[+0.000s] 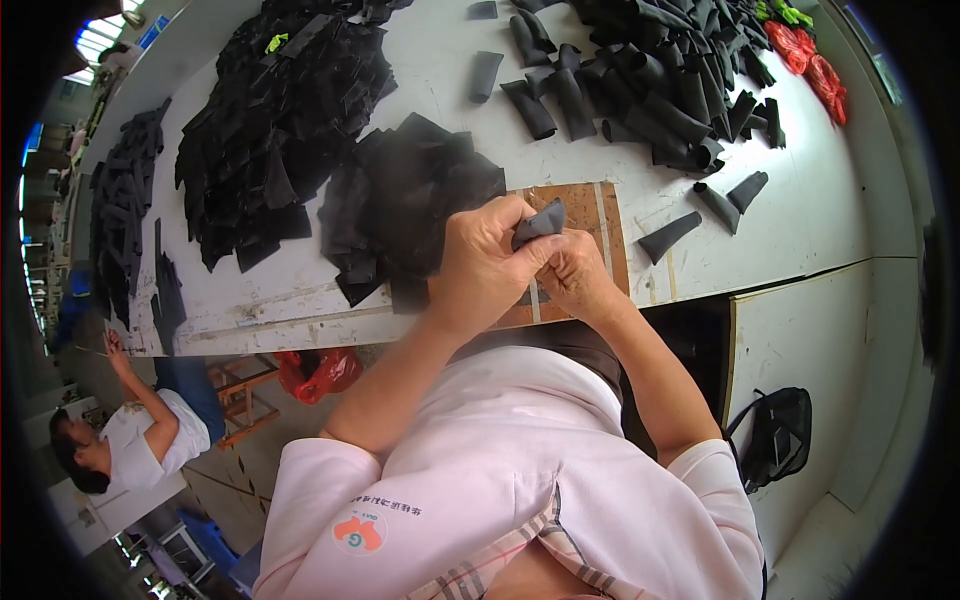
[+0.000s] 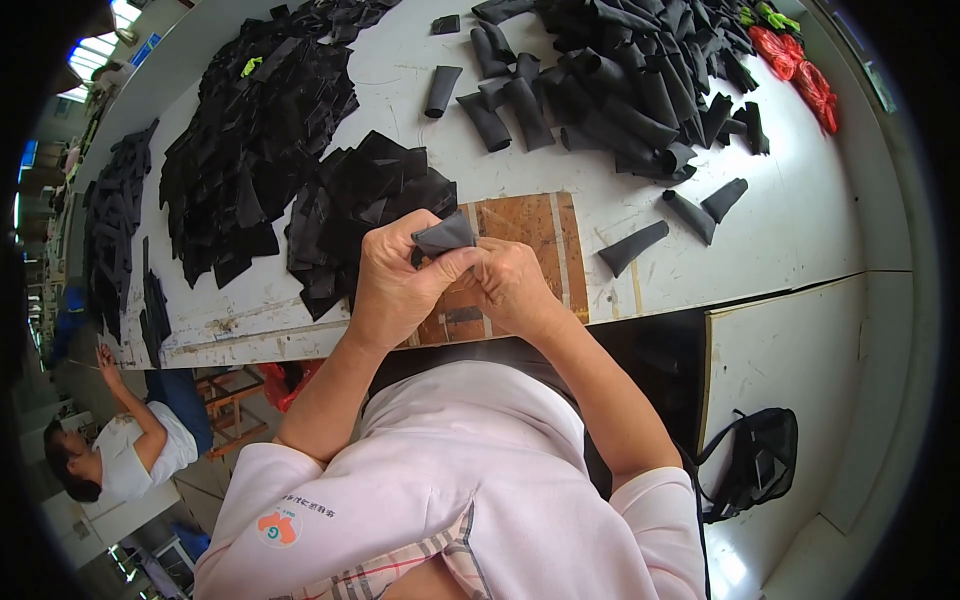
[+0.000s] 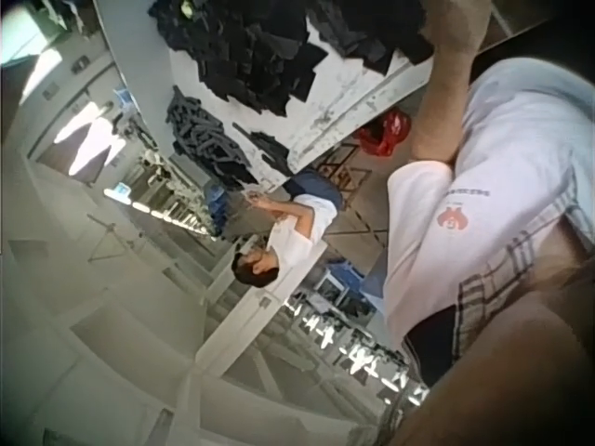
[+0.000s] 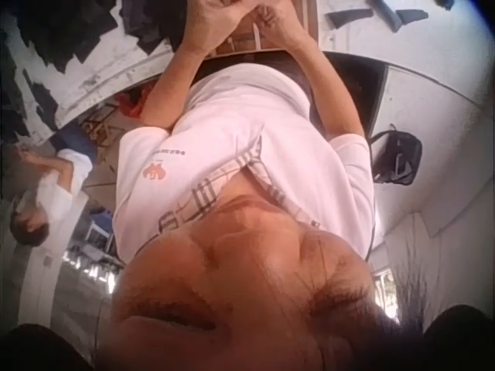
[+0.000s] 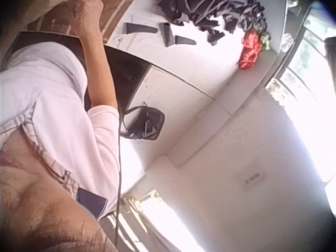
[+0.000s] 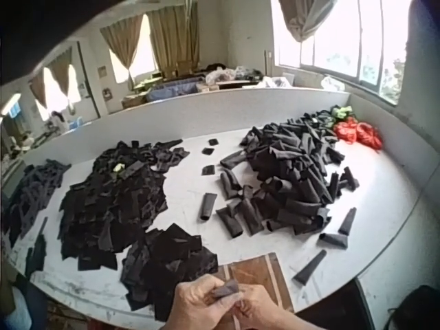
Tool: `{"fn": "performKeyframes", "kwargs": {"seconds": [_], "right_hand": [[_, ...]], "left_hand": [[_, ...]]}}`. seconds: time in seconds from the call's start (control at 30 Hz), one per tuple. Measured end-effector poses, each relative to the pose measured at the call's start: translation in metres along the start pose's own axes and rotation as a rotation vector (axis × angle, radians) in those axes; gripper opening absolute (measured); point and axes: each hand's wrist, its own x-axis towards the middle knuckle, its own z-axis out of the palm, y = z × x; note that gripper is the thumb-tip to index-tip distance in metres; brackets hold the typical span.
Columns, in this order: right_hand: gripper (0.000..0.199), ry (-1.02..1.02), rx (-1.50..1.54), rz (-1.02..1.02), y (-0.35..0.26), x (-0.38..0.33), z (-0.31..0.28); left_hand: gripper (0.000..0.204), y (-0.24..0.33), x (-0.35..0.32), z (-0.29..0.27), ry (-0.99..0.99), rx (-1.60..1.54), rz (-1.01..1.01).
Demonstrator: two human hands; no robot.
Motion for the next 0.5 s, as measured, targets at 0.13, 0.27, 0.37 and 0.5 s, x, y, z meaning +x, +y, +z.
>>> {"fn": "performKeyframes", "kwargs": {"seconds": [0.13,0.27,0.37,0.5], "right_hand": [[0.004,-0.065,-0.139,0.058,-0.005,-0.002,0.001],[0.003,-0.029,-0.255,-0.029,-0.028,0.007,-0.008],[0.007,-0.010,-0.360,-0.048,-0.036,0.010,-0.011],[0.015,-0.007,-0.304,-0.101,-0.043,0.011,-0.015]], "left_hand": [[0.012,0.011,-0.011,0.005,0.137,-0.010,0.081],[0.013,0.014,-0.013,0.000,0.281,-0.364,0.153],[0.010,0.019,-0.013,-0.008,0.182,-0.301,0.008],[0.012,0.020,-0.004,-0.017,0.166,-0.070,0.237]]}}
